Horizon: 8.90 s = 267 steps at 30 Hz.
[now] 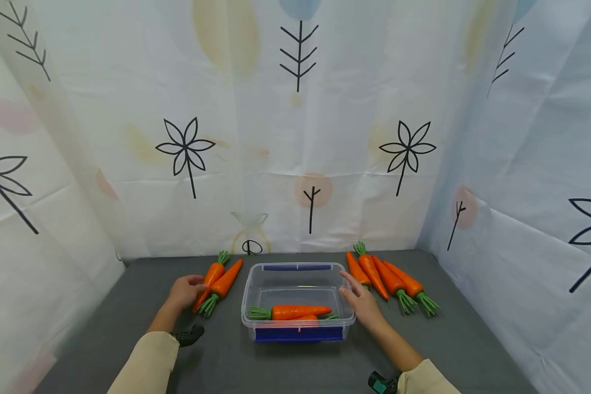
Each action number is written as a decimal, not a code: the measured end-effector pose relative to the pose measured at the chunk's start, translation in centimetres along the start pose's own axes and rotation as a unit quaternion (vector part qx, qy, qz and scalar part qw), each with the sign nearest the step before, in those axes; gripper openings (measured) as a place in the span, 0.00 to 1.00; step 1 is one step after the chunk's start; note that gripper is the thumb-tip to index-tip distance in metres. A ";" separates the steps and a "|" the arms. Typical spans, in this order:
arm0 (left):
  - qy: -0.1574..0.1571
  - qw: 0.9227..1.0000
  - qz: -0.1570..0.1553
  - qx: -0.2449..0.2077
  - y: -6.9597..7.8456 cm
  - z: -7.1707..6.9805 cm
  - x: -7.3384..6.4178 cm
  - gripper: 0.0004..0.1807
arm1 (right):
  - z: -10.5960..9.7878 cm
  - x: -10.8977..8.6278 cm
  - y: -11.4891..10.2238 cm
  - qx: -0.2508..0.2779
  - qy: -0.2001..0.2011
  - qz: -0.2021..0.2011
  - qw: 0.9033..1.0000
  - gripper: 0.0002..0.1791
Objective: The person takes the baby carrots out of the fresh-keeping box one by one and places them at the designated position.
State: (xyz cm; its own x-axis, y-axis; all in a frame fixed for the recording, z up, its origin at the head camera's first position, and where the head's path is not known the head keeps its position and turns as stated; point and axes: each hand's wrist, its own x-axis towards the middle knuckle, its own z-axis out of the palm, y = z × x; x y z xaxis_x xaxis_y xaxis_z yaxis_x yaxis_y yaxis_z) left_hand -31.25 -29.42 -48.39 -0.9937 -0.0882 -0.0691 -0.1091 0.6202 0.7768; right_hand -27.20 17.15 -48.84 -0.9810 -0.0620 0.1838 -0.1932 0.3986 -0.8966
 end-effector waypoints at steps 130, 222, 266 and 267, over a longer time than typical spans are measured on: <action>-0.182 0.960 0.203 -0.066 14.1 1.4 -4.2 0.30 | -0.1 -0.1 -0.1 0.008 0.005 -0.005 1.000 0.29; 0.015 0.992 0.109 0.059 4.3 -2.8 -3.2 0.30 | 0.1 0.1 0.2 0.027 0.015 -0.006 1.000 0.26; -0.306 0.930 0.199 0.033 16.4 9.1 -4.9 0.26 | -0.4 -0.9 -2.7 0.024 0.003 -0.008 1.000 0.26; -0.320 0.927 0.193 0.036 16.4 9.3 -4.9 0.27 | -0.4 -0.9 -2.8 0.026 0.003 -0.009 1.000 0.26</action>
State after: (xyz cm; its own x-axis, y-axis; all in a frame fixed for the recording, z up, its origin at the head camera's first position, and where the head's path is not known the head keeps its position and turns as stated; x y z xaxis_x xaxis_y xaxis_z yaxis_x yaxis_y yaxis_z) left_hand -28.44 -11.55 -41.16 -0.7687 0.6167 -0.1696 0.2796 0.5625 0.7781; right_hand -25.74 16.47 -46.28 -0.9775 -0.0636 0.2013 -0.2108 0.3500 -0.9127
